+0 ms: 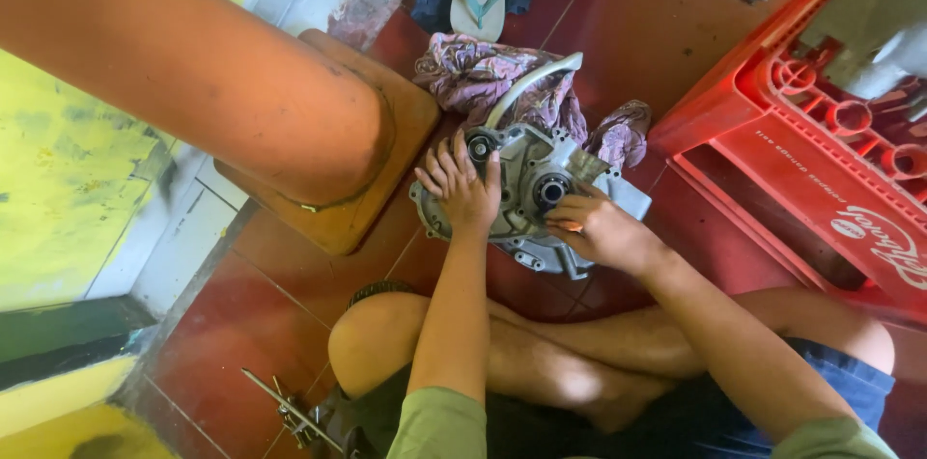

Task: Cleaning a motorcycle engine casing using a brush and cleaning solution

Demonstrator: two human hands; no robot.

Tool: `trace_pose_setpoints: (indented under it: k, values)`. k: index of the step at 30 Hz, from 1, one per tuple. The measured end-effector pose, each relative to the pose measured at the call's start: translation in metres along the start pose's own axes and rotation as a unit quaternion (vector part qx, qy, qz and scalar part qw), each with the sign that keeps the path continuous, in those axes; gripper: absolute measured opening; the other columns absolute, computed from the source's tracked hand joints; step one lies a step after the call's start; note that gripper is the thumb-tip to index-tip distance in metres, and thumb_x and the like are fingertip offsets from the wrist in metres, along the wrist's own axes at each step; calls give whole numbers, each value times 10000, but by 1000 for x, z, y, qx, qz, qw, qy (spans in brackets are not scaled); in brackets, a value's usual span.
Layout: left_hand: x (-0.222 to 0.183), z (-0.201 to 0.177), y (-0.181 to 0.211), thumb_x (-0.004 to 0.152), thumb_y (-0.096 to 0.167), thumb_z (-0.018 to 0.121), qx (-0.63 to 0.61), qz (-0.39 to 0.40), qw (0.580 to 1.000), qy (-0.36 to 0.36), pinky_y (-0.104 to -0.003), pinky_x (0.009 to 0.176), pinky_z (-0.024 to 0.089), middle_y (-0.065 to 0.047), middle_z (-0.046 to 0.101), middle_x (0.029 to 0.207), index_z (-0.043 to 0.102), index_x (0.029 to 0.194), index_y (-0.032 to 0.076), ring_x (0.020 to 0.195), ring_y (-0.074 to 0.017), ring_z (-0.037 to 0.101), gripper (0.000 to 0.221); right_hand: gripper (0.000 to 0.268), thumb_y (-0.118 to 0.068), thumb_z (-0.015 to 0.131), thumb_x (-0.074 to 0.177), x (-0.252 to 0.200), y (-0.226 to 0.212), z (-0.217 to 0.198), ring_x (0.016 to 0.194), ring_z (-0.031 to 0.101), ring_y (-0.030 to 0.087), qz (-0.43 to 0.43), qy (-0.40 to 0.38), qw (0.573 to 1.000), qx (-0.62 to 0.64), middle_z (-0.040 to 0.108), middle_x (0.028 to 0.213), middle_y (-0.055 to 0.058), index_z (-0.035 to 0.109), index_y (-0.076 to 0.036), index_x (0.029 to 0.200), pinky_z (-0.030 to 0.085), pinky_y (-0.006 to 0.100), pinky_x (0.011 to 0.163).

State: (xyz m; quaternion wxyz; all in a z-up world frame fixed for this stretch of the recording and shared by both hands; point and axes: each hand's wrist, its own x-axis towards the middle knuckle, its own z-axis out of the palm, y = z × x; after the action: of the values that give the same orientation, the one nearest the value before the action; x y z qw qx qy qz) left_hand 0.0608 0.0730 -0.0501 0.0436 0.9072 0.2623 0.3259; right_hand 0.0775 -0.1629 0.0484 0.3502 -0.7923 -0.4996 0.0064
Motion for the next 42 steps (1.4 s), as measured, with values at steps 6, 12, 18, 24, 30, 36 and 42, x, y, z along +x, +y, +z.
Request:
trace_pose_setpoints:
  k: [6,12,18,24,30,36,42]
  values:
    - [-2,1,0,945,674,456,-20,-9,1000,-18,-641,1199,131,-119,481,1422,436,1503,207,1393,-363,379,728,59,-222,745,925,7,40,-33,874,735,235,-18,67,981,-183,772,979,3,772,-172,941,521,504,887]
    - [0,-1,2,950,669,450,-13,-8,1000,-15,-639,1190,139,-119,487,1414,448,1485,194,1388,-360,379,715,49,-176,762,849,9,9,-21,818,737,296,-11,15,1000,-8,778,830,61,764,-136,820,534,544,800]
    - [2,-6,5,971,663,414,-11,-11,1000,6,-615,1206,120,-116,500,1409,461,1474,195,1389,-350,395,688,150,-285,804,779,11,21,-29,934,760,138,36,-87,978,-186,794,940,-86,806,-286,930,459,514,1085]
    - [0,1,2,957,650,476,-9,-7,1000,10,-627,1207,122,-122,499,1414,470,1466,185,1387,-356,400,689,228,-384,731,901,27,43,-47,992,755,311,157,-157,972,-82,799,906,56,792,-188,1002,486,523,1058]
    - [2,-2,3,916,626,562,-10,-10,1000,-7,-631,1198,114,-119,487,1404,454,1473,190,1384,-355,378,715,456,-567,681,892,65,-43,-43,982,731,404,322,-208,923,34,791,896,151,807,-128,907,568,523,902]
    - [1,-8,3,940,639,506,-25,-11,999,-33,-652,1189,139,-140,476,1413,427,1490,177,1397,-377,364,723,92,-145,809,915,31,10,16,1008,737,230,53,174,979,-96,795,1064,30,806,-126,1005,587,316,858]
    - [-1,0,0,942,641,516,-32,-6,999,-24,-651,1191,94,-137,470,1422,422,1504,193,1400,-374,359,725,169,-78,781,855,24,-32,-24,899,764,364,71,-30,991,109,768,951,193,798,-32,1016,620,429,781]
